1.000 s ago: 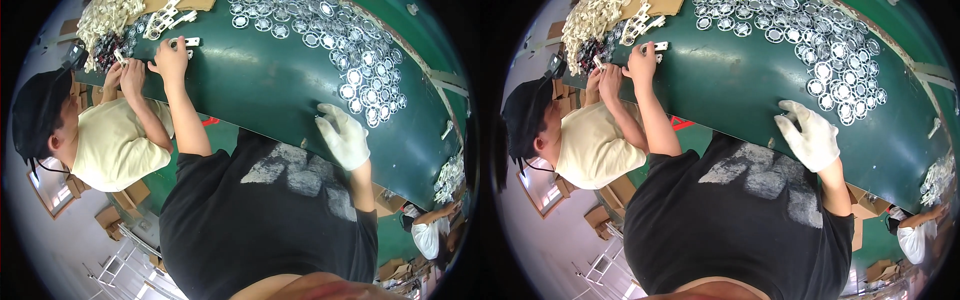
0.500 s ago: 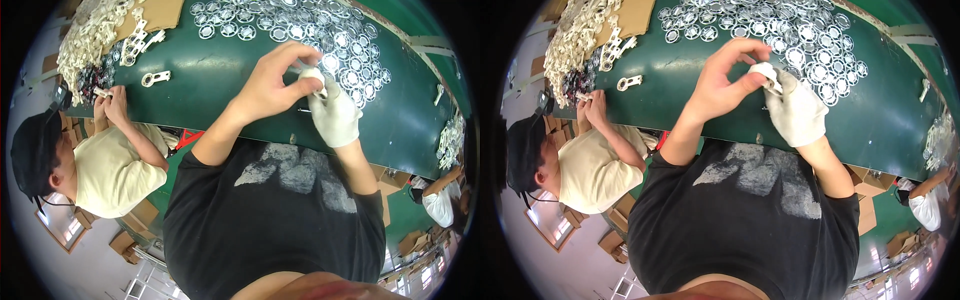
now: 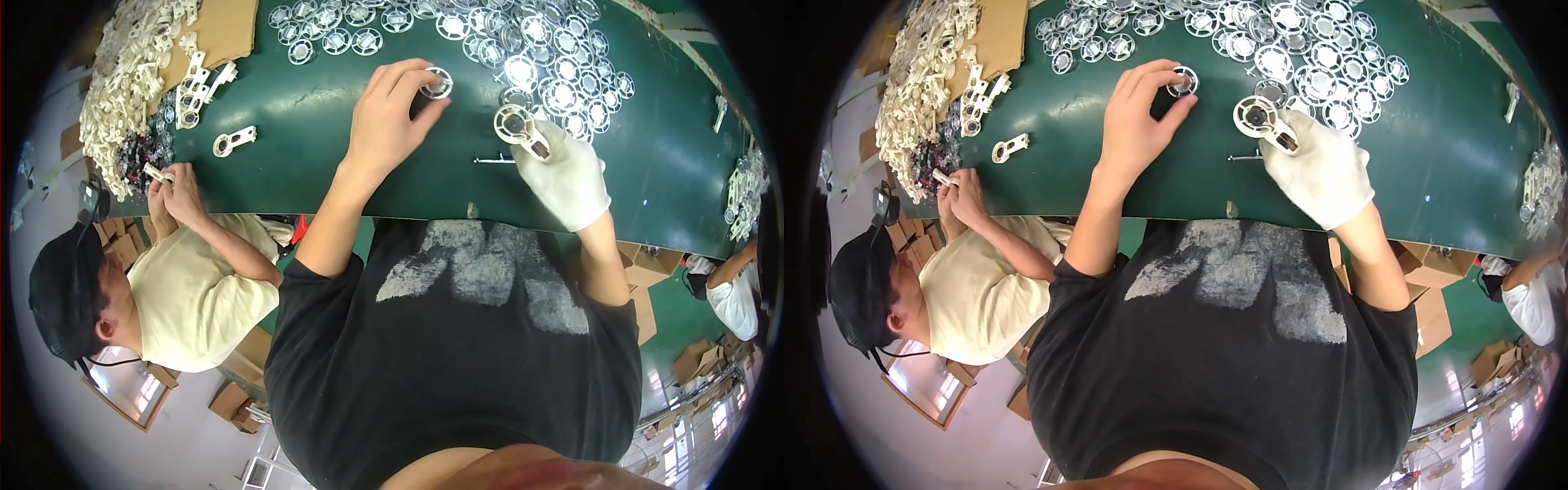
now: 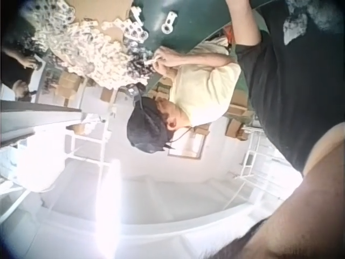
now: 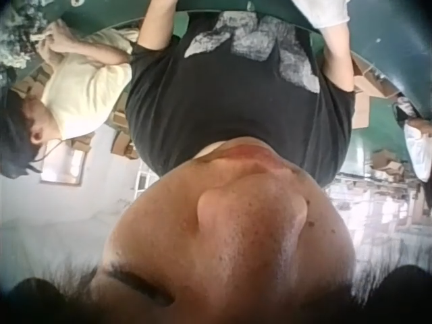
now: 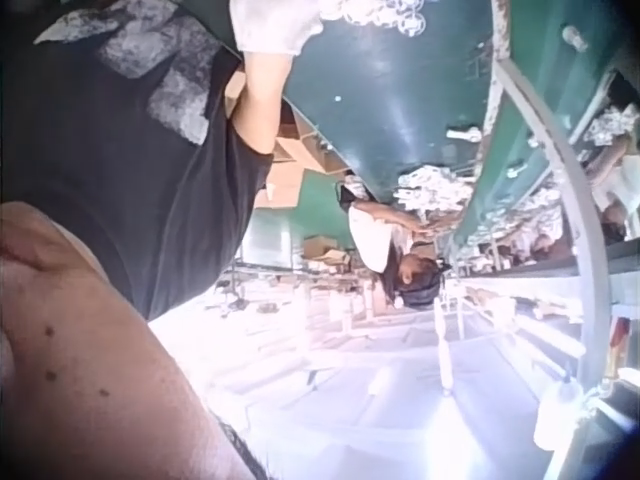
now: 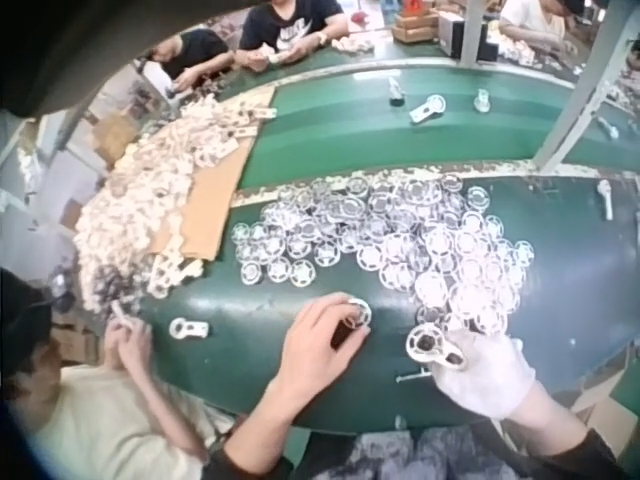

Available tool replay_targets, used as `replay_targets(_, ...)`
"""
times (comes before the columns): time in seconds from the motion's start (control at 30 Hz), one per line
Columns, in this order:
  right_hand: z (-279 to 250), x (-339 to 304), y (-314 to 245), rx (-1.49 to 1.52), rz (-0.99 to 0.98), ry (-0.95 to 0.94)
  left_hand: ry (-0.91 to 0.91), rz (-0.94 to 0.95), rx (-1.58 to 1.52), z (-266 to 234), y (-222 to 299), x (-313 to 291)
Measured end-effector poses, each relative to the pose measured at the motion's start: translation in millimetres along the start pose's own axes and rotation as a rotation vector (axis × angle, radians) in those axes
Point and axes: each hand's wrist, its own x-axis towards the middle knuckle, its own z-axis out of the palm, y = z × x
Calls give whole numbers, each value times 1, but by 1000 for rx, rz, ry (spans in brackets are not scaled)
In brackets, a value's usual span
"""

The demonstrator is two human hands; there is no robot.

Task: The person assembles small circular electronic components into white plastic housings by hand on a production line.

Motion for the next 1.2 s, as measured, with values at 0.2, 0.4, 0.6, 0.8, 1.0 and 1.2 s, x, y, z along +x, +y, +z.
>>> replay_targets(0.2,-2,2,-1,-16,-87,-70,-80,275,-212,-12,47,7)
replay_targets(0.4,0,-4,0,64,-131,-66,-58,281,-366,-3,47,7)
replay_targets(0.6,-1,-5,2,190,-157,-150,-2,241,-470,4,48,0)
replay_targets(0.8,-4,-5,-3,228,-173,-195,-37,363,-557,0,40,6)
replay_targets(1.0,-1,-2,8,367,-301,-216,-58,395,-556,-4,42,11)
replay_targets(1.2,-14,6,0,499,-122,-579,-45,454,-557,-3,49,7)
